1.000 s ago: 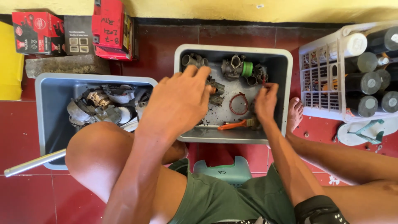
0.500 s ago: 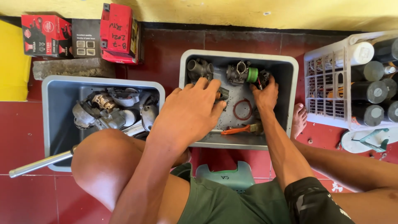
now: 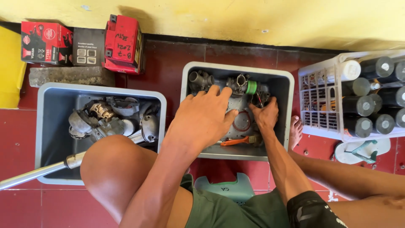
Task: A person is cleaning and disassembling a motorcycle carburetor using a brush and a screwdriver while sitting on a low stool.
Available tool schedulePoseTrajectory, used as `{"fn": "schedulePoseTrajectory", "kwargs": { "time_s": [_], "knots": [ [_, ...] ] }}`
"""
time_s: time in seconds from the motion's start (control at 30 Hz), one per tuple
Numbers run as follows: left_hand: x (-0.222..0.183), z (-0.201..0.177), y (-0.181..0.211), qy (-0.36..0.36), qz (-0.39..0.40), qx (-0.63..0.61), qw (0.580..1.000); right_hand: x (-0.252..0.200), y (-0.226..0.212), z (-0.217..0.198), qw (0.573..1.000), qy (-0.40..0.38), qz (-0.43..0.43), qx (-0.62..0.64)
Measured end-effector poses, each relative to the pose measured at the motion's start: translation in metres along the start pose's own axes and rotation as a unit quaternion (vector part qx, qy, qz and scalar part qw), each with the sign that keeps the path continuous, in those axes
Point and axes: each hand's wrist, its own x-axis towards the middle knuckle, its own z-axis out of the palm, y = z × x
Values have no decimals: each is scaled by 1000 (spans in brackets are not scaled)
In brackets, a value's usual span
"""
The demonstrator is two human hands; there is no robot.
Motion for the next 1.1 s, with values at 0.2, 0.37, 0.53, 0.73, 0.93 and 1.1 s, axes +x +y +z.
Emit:
{"fn": "schedulePoseTrajectory", "kwargs": {
  "time_s": [0.2,0.37,0.53,0.73,0.93,1.1],
  "knots": [
    [-1,-7,1,15,-4,-12,1000,-25,-3,-18,995,90,1,48],
    [1,-8,2,60,7,-48,997,-99,-65,-101,981,157,-20,114],
    [1,-25,34,89,74,-183,976,-104,-69,-160,908,188,-179,329],
    [4,-9,82,-109,39,-712,693,-137,-131,-279,876,50,-338,341],
    [7,6,75,-77,172,-893,410,-155,-196,-337,721,85,-671,-150],
    [-6,-7,67,-30,285,-920,266,-153,-186,-335,814,74,-561,129]
  ]
}}
